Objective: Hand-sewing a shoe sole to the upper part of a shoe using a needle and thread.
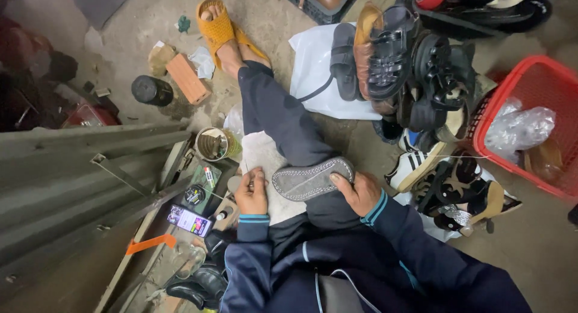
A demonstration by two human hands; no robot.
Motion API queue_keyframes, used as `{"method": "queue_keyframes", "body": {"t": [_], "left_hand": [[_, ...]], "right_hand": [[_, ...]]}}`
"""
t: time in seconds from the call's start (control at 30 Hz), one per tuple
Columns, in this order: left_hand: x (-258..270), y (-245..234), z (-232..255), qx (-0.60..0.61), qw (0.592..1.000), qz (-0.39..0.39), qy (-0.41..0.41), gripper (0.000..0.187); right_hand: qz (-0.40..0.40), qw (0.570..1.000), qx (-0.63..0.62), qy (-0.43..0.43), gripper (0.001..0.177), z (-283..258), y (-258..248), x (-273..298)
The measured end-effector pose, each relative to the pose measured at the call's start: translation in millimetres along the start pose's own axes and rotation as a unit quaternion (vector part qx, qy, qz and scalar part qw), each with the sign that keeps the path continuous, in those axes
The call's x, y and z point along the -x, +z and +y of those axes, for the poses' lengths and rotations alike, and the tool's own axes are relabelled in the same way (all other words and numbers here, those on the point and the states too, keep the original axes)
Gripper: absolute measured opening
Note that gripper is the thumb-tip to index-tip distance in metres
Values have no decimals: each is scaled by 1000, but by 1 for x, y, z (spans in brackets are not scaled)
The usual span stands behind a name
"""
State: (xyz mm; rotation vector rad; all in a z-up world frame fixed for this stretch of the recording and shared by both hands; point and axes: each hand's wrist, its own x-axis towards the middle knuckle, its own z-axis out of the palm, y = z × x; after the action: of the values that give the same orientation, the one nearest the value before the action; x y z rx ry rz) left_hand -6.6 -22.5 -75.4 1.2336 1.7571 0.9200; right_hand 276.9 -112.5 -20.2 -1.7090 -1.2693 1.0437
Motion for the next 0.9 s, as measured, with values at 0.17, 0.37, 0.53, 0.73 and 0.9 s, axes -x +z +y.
{"method": "queue_keyframes", "body": {"t": [0.17,0.37,0.53,0.73,0.9], "left_hand": [[-2,0,2,-19,1000,7,4,11],[-5,3,7,-11,1000,-10,9,12],[-6,-1,5,-18,1000,-11,16,12],[-6,0,1,-9,1000,-15,9,12],[-5,0,2,-6,1000,-18,1,13]], "right_hand": [[-15,1000,3,16,59,4,2,-7],[-9,999,18,31,62,5,2,-10],[-6,999,18,38,64,-1,2,-10],[-6,1000,7,24,65,8,5,-12],[-4,1000,1,31,63,-12,-1,-10]]}}
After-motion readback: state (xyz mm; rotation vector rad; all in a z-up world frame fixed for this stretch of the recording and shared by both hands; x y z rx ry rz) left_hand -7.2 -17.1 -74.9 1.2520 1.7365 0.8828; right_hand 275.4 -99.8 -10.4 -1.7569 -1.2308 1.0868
